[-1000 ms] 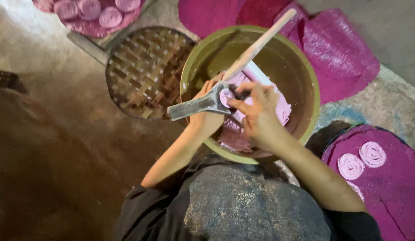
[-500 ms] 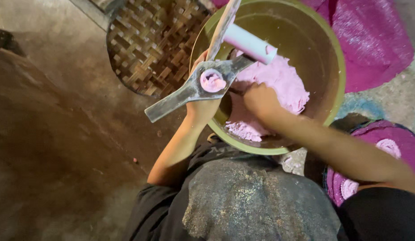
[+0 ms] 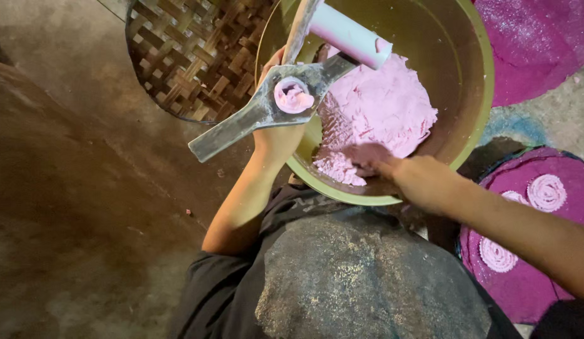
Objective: The person sits at a low table and uses a hand-held extruder press to pipe pink paste into spiral rosettes onto round pink mats. They load paste into the press from a large bowl, squeeze rosettes one at a time onto the mats, and move filled mats aside while continuing with new ones.
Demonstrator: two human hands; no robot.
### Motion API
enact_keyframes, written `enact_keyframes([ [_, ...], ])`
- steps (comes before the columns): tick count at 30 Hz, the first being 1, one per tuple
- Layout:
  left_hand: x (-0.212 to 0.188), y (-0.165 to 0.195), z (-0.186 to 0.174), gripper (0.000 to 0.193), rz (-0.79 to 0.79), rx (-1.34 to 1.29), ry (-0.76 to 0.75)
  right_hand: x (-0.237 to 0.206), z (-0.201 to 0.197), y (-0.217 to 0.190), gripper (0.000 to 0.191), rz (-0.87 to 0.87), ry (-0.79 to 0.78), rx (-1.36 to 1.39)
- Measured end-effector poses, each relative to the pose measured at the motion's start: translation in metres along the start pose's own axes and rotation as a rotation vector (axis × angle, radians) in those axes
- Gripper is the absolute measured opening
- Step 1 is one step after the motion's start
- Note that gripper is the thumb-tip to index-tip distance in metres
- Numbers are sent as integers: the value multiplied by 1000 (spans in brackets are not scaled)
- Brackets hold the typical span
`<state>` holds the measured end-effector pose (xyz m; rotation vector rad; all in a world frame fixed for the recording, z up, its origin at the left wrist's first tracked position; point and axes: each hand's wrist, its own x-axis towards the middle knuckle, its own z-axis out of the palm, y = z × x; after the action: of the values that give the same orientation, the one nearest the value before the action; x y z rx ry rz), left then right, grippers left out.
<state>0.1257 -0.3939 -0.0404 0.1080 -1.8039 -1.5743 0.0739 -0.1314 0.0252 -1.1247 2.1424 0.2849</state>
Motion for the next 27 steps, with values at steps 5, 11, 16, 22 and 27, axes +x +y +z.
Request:
enact_keyframes([
  [5, 0, 3, 0, 63, -98, -122, -15, -46, 12, -3, 63, 64, 17, 250],
  [11, 9, 10, 1, 39, 185, 22, -144, -87, 10, 41, 37, -27, 150, 503],
  [16, 5, 40, 16, 33, 251, 311, -316, -95, -65, 66, 39, 15, 17, 761],
  [22, 7, 67, 30, 38, 155, 447, -508, -58, -104, -24, 22, 195, 315, -257],
  [27, 6, 72, 20, 24, -54, 138, -588, -65, -97, -56, 21, -99, 550, -467],
])
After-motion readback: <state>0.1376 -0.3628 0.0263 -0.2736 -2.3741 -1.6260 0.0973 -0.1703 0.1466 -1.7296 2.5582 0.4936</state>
